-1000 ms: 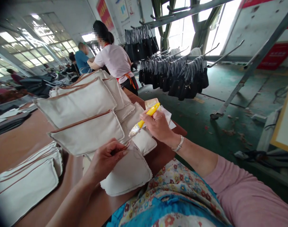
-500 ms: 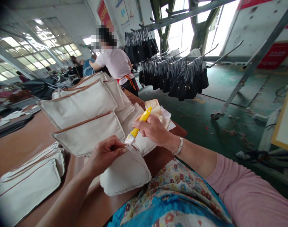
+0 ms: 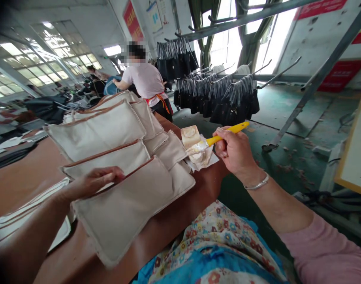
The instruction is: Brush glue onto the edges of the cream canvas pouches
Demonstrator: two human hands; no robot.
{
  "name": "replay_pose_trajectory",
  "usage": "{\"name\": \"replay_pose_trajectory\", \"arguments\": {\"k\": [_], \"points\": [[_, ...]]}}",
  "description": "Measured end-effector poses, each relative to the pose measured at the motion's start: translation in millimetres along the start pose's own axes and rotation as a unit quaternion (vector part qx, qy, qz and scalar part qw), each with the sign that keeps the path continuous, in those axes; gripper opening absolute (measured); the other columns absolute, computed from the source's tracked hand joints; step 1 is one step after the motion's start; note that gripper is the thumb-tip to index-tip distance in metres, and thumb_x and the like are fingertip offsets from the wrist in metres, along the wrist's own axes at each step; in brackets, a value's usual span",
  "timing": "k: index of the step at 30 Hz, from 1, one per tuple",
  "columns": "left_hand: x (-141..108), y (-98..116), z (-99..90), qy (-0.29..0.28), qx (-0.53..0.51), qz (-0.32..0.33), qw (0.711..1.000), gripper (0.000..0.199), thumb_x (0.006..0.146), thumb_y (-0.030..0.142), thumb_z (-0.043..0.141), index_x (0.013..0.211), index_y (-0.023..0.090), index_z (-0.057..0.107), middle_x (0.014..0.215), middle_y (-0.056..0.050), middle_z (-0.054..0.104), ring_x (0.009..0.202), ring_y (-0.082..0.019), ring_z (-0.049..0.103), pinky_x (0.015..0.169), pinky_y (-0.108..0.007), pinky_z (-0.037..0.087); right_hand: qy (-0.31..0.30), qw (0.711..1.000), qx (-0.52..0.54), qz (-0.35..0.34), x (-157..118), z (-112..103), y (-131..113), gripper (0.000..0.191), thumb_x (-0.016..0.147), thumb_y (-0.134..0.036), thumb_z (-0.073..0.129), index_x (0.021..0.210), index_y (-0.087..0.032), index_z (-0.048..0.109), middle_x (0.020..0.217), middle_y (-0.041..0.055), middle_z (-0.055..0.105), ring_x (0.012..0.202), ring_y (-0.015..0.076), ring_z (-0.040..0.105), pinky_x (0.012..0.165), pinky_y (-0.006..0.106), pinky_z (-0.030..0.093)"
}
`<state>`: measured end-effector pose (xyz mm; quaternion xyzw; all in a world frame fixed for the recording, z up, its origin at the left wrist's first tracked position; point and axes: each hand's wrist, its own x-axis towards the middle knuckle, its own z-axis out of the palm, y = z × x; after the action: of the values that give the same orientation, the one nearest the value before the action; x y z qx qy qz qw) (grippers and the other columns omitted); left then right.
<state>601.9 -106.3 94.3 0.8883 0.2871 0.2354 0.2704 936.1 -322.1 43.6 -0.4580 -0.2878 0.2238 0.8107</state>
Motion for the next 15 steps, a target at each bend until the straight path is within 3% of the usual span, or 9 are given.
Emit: {"name": "replay_pose_trajectory", "arguments": {"k": [4, 6, 10, 12, 15], "points": [[-12.1, -39.4, 36.3, 0.006, 0.115, -0.098, 0.988, 0.047, 0.084, 0.063, 0.058, 0.089, 0.017, 0.069, 0.085, -0.011, 0.067, 0.084, -0.026, 0.062, 0.076, -0.036, 0.049, 0.057, 0.994, -0.087, -0.025, 14.4, -25.3, 41.7, 0.022, 0.082, -0.037, 0.072, 0.079, -0.017, 0.063, 0.047, -0.0057, 0.044, 0.038, 0.0095, 0.032, 0.036, 0.024, 0.021], [-15.5, -58.8, 56.0, 0.0, 0.173, -0.143, 0.975, 0.047, 0.085, 0.06, 0.056, 0.095, 0.016, 0.068, 0.092, -0.013, 0.067, 0.09, -0.029, 0.063, 0.08, -0.038, 0.049, 0.045, 0.983, -0.169, -0.054, 26.2, -30.6, 59.6, 0.026, 0.085, -0.041, 0.069, 0.082, -0.016, 0.065, 0.051, -0.0047, 0.048, 0.041, 0.0108, 0.038, 0.039, 0.024, 0.027], [-23.7, -89.0, 83.2, 0.017, 0.282, -0.199, 0.938, 0.053, 0.087, 0.059, 0.05, 0.111, 0.014, 0.064, 0.109, -0.017, 0.064, 0.106, -0.036, 0.059, 0.09, -0.044, 0.046, -0.1, 0.912, -0.385, -0.104, 46.7, -29.4, 92.9, 0.025, 0.092, -0.039, 0.059, 0.09, -0.016, 0.07, 0.066, 0.0012, 0.064, 0.059, 0.0163, 0.058, 0.058, 0.027, 0.044], [-28.2, -94.9, 88.4, 0.044, 0.301, -0.219, 0.927, 0.058, 0.088, 0.061, 0.047, 0.118, 0.013, 0.061, 0.113, -0.018, 0.063, 0.11, -0.037, 0.058, 0.091, -0.045, 0.046, -0.156, 0.878, -0.439, -0.108, 52.1, -26.7, 108.7, 0.022, 0.09, -0.034, 0.058, 0.088, -0.017, 0.072, 0.075, 0.0041, 0.069, 0.068, 0.0191, 0.063, 0.067, 0.029, 0.046], [-31.6, -94.8, 87.3, 0.045, 0.287, -0.236, 0.928, 0.058, 0.091, 0.061, 0.043, 0.119, 0.014, 0.059, 0.116, -0.018, 0.064, 0.108, -0.035, 0.061, 0.087, -0.042, 0.047, -0.181, 0.864, -0.458, -0.103, 55.2, -25.5, 124.2, 0.017, 0.086, -0.029, 0.061, 0.083, -0.018, 0.074, 0.077, 0.0046, 0.072, 0.069, 0.0207, 0.065, 0.07, 0.03, 0.047]]}}
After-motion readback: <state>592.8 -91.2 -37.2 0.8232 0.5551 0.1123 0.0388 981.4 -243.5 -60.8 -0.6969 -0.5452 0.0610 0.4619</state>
